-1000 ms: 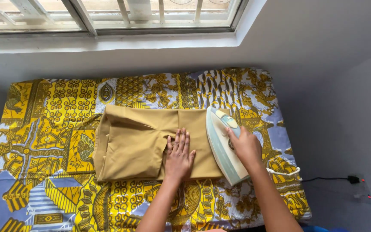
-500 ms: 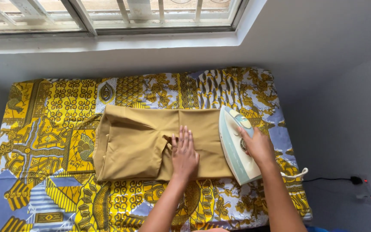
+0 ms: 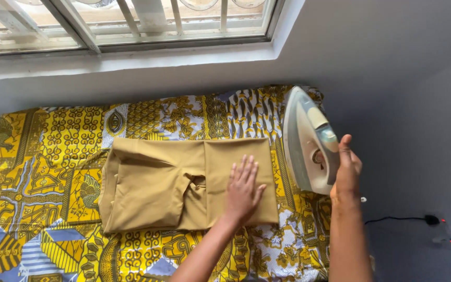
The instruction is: Ironing and folding a tan-colored garment on a fabric-covered surface.
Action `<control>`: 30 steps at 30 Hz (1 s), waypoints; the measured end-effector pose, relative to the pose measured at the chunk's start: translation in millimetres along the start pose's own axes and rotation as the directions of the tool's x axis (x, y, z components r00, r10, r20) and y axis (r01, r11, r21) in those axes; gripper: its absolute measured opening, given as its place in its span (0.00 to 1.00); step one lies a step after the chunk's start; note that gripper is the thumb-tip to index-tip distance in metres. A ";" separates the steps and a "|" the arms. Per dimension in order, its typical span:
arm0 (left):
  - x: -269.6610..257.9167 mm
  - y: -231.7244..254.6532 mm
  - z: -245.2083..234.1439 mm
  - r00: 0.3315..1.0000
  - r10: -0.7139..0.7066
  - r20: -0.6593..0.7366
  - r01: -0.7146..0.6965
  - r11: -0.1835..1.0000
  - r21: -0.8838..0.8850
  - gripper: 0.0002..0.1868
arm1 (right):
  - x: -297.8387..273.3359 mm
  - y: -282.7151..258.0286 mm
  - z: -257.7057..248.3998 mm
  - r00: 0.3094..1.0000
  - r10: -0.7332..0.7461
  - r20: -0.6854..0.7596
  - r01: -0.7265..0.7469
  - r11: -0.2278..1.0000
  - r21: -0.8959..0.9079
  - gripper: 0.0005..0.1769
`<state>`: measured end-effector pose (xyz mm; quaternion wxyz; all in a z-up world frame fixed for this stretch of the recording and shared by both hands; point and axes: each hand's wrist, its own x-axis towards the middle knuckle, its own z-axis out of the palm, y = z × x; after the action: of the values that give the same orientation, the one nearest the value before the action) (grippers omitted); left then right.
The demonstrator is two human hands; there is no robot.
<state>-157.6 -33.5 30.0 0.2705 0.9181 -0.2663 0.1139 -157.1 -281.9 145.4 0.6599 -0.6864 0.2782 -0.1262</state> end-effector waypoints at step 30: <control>12.3 47.2 -64.8 0.935 -0.184 0.302 0.339 0.715 -0.612 0.17 | 42.8 145.6 -4.4 0.866 0.161 -0.474 0.145 0.825 0.546 0.09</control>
<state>-177.6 -36.3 108.6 0.5569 0.7998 -0.1839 -0.1281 -156.0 -305.3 -4.6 0.7382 -0.4023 0.3922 -0.3733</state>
